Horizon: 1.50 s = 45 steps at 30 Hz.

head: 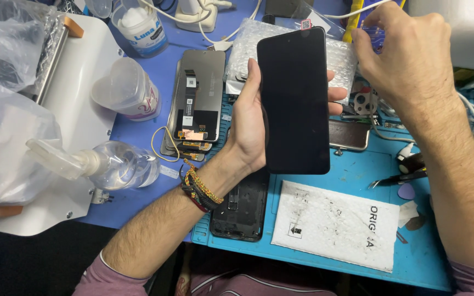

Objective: Testing a mobile phone screen by connecting it to the device and powering it on to verify display functionality.

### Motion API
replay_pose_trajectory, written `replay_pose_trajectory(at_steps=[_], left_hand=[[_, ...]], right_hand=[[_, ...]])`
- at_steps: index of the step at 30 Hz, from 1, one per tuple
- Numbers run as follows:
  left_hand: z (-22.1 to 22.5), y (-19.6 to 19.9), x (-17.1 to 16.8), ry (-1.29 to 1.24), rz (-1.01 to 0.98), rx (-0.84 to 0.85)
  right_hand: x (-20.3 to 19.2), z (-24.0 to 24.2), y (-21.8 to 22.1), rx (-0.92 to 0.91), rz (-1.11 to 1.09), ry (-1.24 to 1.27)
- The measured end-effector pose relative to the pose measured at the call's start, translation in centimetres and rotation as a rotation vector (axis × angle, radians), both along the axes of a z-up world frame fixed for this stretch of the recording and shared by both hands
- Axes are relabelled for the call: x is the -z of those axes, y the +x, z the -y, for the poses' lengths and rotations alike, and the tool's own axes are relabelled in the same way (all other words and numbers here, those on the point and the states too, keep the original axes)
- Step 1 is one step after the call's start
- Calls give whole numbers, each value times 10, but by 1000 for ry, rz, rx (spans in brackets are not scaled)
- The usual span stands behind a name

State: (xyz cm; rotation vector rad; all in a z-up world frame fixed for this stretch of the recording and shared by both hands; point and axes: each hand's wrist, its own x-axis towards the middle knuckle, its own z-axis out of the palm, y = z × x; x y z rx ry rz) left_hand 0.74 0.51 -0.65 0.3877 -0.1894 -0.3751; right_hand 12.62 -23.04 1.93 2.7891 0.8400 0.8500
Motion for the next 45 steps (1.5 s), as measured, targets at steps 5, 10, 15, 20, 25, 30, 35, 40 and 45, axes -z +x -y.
replay_pose_trajectory(at_steps=[5,10,15,20,25,30,35,40,45], left_hand=[[0,0,1,-11,33,-6],[1,0,2,-25,19,10],[1,0,0,-11,6,1],[1,0,-1,0,4,3],[1,0,-2,18,-11,0],[1,1,2,-31,14,13],[1,0,-2,9,-13,4],[1,0,-2,-5,16,4],[0,0,0,-9,8,12]], right_hand=[[2,1,2,-7,-7,24],[2,2,3,0,15,-7],[1,1,2,-6,-2,17],[-2,-2,1,2,-11,9],[0,0,2,3,-5,11],[1,0,3,-7,11,10],[2,1,4,1,5,3],[2,1,3,2,-2,4],[1,0,3,4,-4,5]])
